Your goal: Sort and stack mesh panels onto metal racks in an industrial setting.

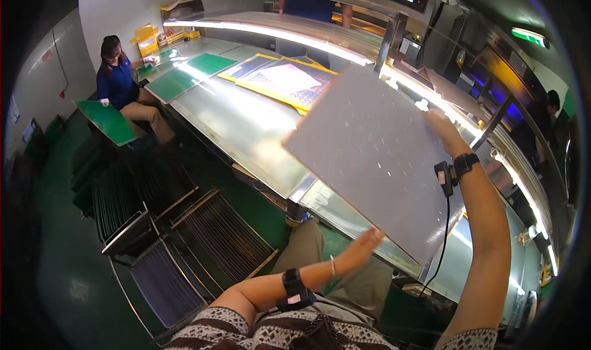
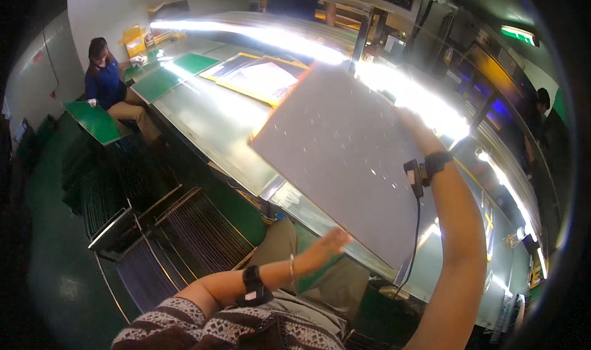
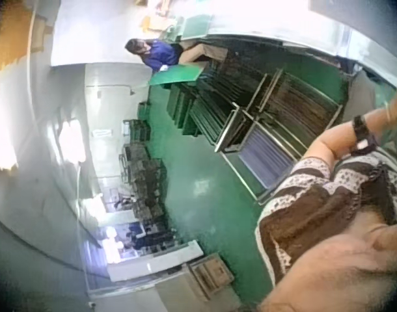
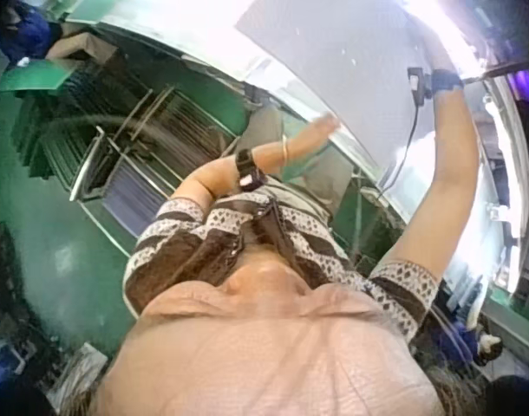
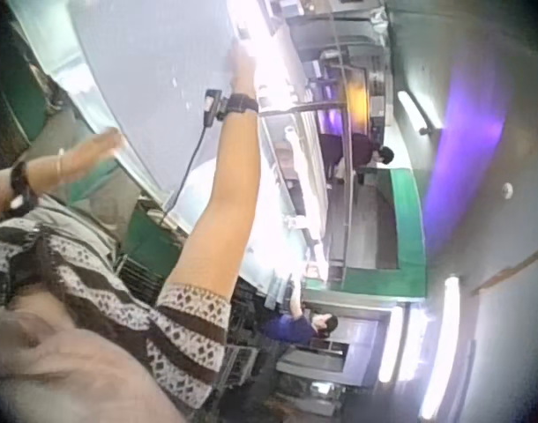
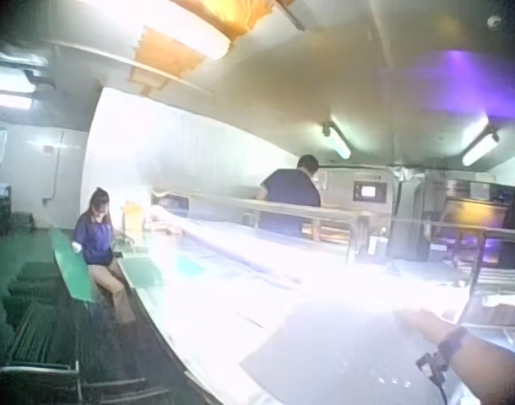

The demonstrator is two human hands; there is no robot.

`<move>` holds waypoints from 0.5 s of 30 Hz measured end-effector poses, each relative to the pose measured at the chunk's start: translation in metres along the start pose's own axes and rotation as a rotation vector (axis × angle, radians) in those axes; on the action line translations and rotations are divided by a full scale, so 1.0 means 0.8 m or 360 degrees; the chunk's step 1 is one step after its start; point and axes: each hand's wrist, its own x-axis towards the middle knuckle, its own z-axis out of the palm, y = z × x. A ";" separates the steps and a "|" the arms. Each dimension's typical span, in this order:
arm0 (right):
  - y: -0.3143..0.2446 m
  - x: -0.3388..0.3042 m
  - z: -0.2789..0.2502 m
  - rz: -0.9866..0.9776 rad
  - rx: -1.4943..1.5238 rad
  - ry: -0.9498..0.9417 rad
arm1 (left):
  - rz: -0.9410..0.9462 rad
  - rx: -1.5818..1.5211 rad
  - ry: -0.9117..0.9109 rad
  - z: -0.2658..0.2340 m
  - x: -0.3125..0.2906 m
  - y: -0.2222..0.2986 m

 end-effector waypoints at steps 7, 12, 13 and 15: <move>0.151 -0.018 0.047 0.0594 -0.0099 -0.0243 | -0.0974 -0.0981 -0.0555 0.037 -0.007 -0.038; 0.248 -0.018 0.037 0.0537 -0.0291 -0.0331 | -0.0947 -0.0771 -0.0530 0.062 0.003 -0.087; 0.261 -0.018 0.039 0.0442 -0.0497 -0.0399 | -0.0957 -0.0801 -0.0419 0.062 0.006 -0.098; 0.221 -0.030 0.104 0.0492 -0.0753 -0.0520 | -0.1028 -0.0572 -0.0615 0.039 -0.005 -0.133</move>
